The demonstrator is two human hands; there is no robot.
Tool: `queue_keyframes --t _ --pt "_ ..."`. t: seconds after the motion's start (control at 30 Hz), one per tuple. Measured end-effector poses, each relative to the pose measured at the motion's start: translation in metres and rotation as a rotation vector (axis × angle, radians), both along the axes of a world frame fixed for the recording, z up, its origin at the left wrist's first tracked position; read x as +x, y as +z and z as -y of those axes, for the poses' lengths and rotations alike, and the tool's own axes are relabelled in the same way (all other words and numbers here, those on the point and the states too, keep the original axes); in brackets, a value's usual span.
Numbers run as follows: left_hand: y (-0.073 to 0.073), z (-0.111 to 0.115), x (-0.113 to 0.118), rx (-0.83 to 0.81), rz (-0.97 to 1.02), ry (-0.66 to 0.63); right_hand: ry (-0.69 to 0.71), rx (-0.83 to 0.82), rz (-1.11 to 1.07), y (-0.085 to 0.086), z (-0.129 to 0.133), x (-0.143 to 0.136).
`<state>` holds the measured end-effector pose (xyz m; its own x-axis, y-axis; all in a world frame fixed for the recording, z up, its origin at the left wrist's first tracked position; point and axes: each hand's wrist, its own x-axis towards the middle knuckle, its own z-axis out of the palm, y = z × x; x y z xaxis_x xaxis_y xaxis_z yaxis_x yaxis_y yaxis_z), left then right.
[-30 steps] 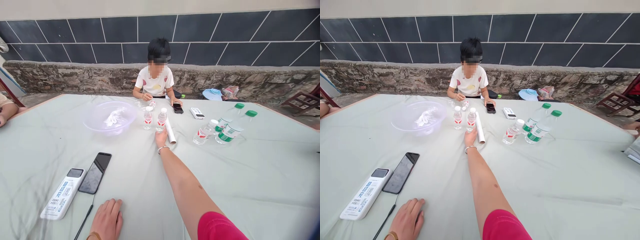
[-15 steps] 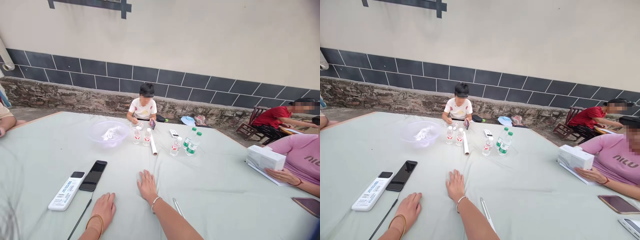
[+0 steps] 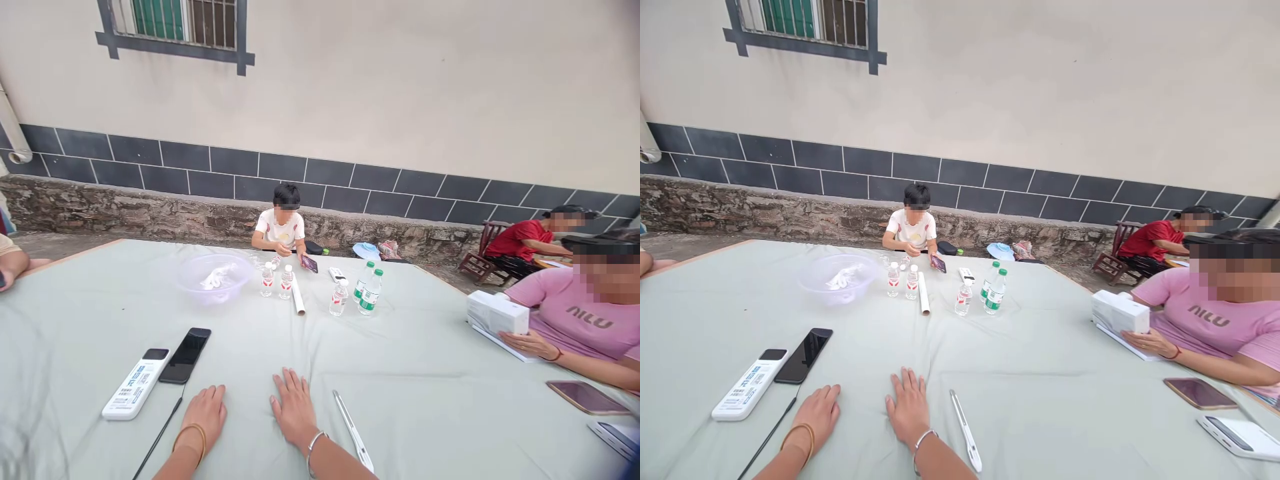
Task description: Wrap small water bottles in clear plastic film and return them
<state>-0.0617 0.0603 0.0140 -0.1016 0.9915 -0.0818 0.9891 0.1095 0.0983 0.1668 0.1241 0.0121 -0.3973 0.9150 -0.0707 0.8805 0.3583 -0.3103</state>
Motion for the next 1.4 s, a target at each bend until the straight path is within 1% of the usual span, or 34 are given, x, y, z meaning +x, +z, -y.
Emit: queue_keyframes --t 0.4,0.6,0.77,1.0,1.23,1.4 --pt "0.003 0.002 -0.002 -0.022 -0.038 0.007 -0.006 -0.003 -0.031 0.003 0.003 -0.003" --pt "0.006 0.004 -0.002 -0.028 -0.021 0.004 0.0 -0.013 -0.02 0.007 0.005 -0.004" --pt "0.005 0.004 -0.002 -0.024 -0.025 0.005 0.003 -0.022 -0.007 0.01 0.007 -0.005" --pt "0.004 0.005 -0.003 -0.014 -0.038 0.0 0.004 -0.021 -0.027 0.009 0.007 -0.005" --pt "0.005 0.005 -0.003 -0.025 -0.038 0.011 0.005 -0.019 -0.032 0.013 0.008 -0.005" --pt "0.004 0.005 -0.004 -0.014 -0.036 0.009 0.003 -0.021 -0.034 0.012 0.008 -0.005"
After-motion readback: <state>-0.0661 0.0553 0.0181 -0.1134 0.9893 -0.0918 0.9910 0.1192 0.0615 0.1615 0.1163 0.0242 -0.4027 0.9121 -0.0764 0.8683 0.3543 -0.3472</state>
